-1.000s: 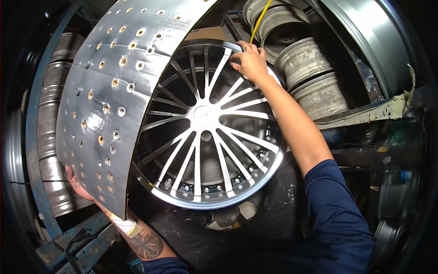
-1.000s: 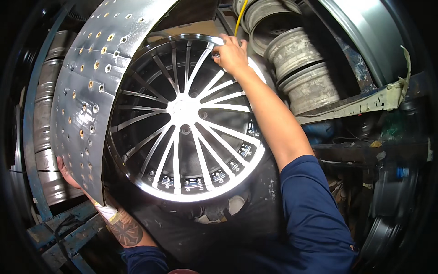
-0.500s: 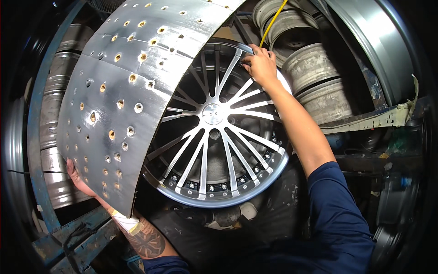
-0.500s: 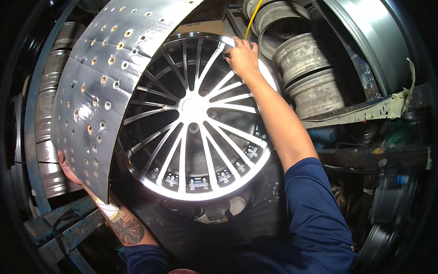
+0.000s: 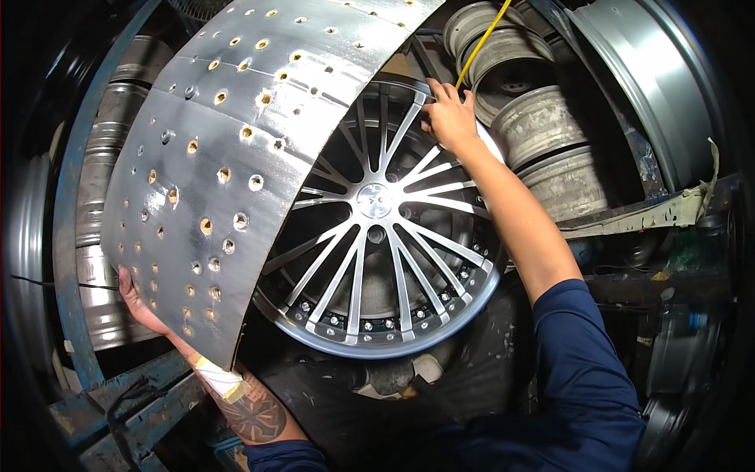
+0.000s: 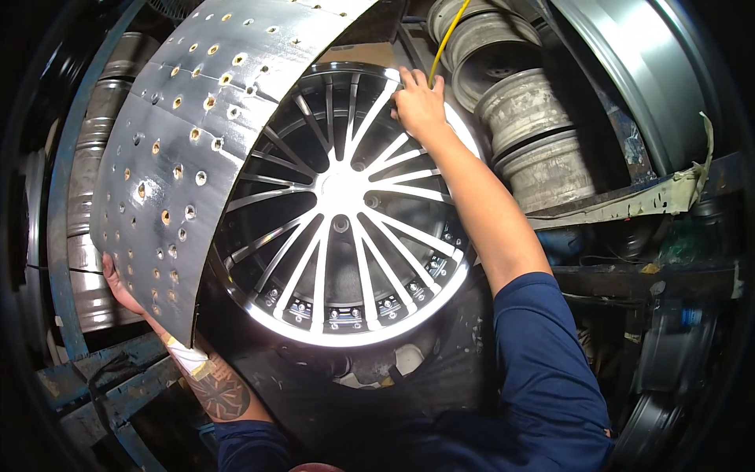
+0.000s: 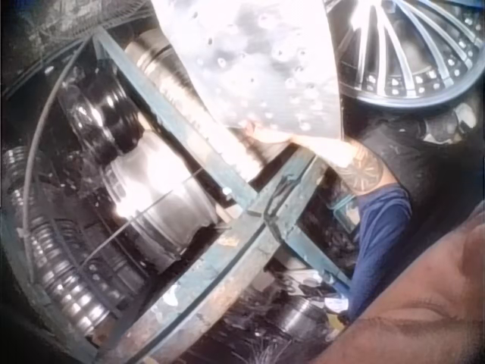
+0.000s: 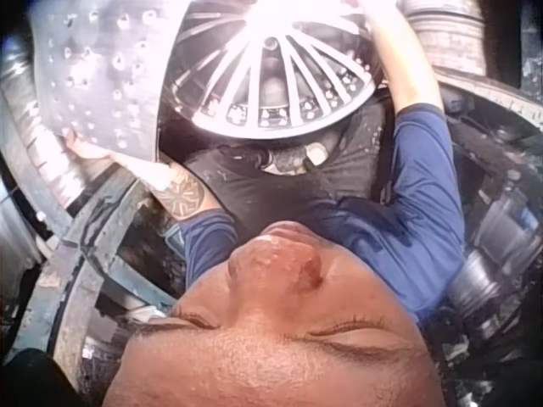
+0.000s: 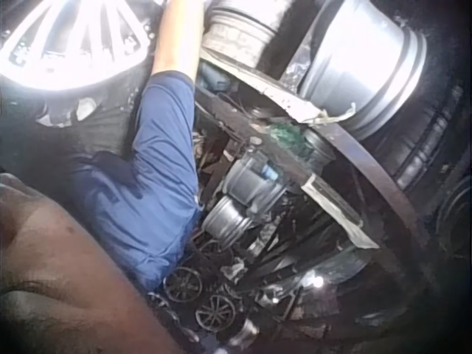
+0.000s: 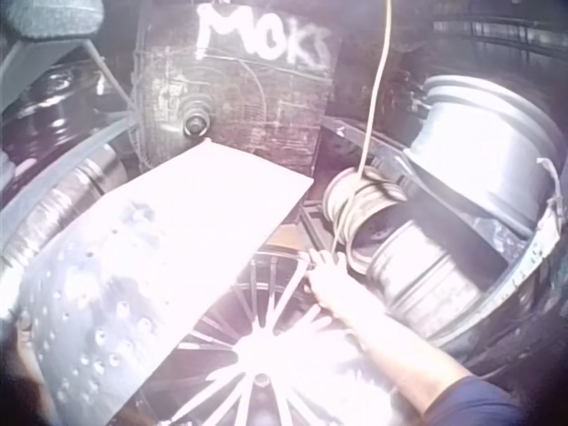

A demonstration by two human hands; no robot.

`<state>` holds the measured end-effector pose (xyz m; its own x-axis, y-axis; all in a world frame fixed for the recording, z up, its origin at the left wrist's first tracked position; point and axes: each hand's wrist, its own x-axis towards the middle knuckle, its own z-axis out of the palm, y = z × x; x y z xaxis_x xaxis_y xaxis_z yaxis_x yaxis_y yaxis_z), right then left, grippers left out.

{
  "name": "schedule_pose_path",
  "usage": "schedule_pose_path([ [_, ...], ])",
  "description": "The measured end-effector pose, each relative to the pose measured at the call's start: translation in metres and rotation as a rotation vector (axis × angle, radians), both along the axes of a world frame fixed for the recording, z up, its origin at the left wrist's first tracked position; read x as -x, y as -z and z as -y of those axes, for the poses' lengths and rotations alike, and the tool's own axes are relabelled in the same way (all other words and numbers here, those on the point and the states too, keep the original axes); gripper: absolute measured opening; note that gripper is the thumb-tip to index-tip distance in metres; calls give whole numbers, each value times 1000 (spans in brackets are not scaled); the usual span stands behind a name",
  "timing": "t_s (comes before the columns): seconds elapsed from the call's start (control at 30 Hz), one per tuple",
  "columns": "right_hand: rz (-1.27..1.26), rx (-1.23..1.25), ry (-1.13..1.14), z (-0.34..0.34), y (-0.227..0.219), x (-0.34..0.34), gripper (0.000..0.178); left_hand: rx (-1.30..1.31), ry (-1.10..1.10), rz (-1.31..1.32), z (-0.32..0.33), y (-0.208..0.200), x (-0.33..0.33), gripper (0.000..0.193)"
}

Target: The person positions a metal template over a wheel rim and uses a hammer to strike a series of small metal components around the outer edge by hand.

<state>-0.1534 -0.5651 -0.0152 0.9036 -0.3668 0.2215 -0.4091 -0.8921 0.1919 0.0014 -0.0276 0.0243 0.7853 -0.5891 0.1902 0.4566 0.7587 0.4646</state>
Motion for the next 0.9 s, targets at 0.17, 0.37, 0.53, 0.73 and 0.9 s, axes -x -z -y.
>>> schedule_pose_path([
  [0.17,-9,-66,60,0,3,2,31,-84,-141,-86,8,-7,9,45],
  [0.37,685,-93,-139,-8,-91,40,27,-97,-199,-47,17,-13,12,43],
  [0.53,947,-480,-328,-88,-149,56,27,-109,-154,-101,38,-12,18,44],
  [0.73,561,-692,-392,-148,-144,33,32,-112,-148,-138,49,-15,30,45],
  [0.9,643,-666,-473,-160,-145,29,26,-70,-30,-149,54,-22,42,44],
])
